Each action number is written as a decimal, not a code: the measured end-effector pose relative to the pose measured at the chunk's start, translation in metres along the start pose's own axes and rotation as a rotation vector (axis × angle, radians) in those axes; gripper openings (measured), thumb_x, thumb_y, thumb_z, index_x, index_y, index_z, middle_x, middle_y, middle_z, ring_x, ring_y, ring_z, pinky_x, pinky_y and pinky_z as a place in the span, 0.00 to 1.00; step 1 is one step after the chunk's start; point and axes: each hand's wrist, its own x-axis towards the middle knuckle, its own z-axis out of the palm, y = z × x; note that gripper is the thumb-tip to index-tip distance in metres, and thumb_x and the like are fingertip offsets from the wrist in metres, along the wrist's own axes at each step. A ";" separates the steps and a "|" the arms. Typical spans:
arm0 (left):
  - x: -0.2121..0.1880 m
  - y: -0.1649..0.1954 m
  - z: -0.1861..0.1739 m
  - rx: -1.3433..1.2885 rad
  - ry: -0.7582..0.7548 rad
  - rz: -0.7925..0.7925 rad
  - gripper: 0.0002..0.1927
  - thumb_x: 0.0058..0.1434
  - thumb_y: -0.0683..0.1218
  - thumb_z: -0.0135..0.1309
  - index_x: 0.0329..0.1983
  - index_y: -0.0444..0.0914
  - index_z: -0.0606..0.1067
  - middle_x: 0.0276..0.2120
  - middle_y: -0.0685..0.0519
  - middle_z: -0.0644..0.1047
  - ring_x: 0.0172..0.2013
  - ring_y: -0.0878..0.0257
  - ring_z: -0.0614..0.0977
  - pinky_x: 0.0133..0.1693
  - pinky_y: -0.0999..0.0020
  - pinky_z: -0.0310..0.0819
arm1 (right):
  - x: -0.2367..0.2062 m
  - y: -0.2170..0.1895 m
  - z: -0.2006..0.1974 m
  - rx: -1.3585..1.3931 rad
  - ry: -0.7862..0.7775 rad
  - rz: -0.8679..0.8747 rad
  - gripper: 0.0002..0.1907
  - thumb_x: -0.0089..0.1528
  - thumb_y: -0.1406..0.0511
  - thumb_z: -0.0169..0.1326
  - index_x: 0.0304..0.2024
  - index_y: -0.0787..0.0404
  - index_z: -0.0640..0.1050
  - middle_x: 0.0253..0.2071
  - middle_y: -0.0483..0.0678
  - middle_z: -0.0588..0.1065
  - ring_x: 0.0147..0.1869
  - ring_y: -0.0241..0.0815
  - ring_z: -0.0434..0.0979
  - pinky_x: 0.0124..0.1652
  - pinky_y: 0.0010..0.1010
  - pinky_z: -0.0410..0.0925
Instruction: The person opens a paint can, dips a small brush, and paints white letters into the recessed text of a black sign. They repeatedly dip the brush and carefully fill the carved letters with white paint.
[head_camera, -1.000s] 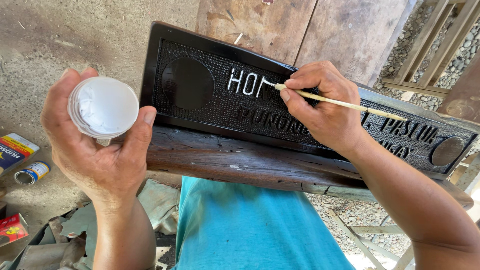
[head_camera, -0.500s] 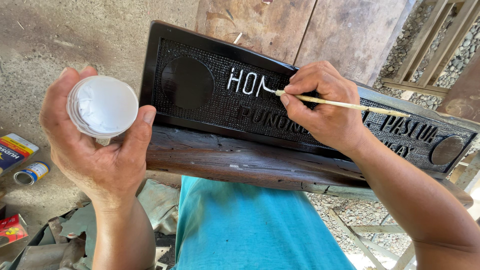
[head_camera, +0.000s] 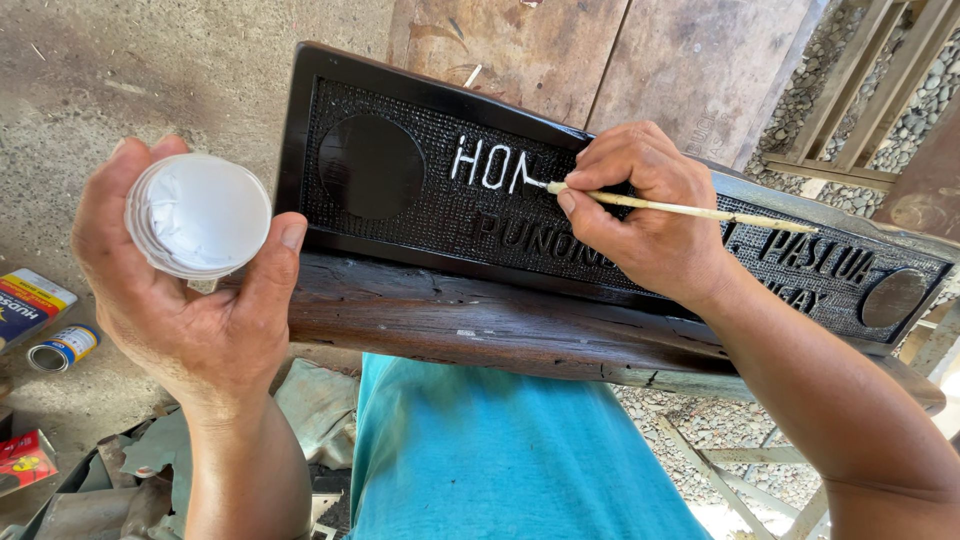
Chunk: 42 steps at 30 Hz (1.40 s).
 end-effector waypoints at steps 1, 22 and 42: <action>0.000 -0.001 0.000 0.000 0.001 0.001 0.38 0.72 0.37 0.68 0.74 0.37 0.56 0.67 0.46 0.64 0.68 0.55 0.73 0.67 0.67 0.78 | 0.000 0.000 -0.001 0.000 -0.012 -0.002 0.09 0.63 0.73 0.65 0.38 0.62 0.76 0.41 0.48 0.79 0.51 0.43 0.81 0.50 0.32 0.74; 0.001 -0.001 0.001 0.009 0.011 0.013 0.39 0.71 0.37 0.68 0.76 0.36 0.56 0.66 0.43 0.66 0.67 0.55 0.73 0.66 0.67 0.78 | 0.000 0.000 -0.005 -0.002 -0.064 -0.002 0.09 0.61 0.71 0.66 0.36 0.61 0.76 0.39 0.48 0.79 0.53 0.46 0.80 0.52 0.34 0.74; 0.139 -0.006 0.058 -0.133 -0.389 0.443 0.35 0.67 0.47 0.72 0.68 0.45 0.62 0.60 0.49 0.74 0.57 0.54 0.82 0.56 0.62 0.84 | 0.015 -0.015 -0.031 0.330 0.113 0.302 0.08 0.66 0.69 0.61 0.46 0.63 0.77 0.42 0.44 0.79 0.43 0.29 0.78 0.41 0.19 0.72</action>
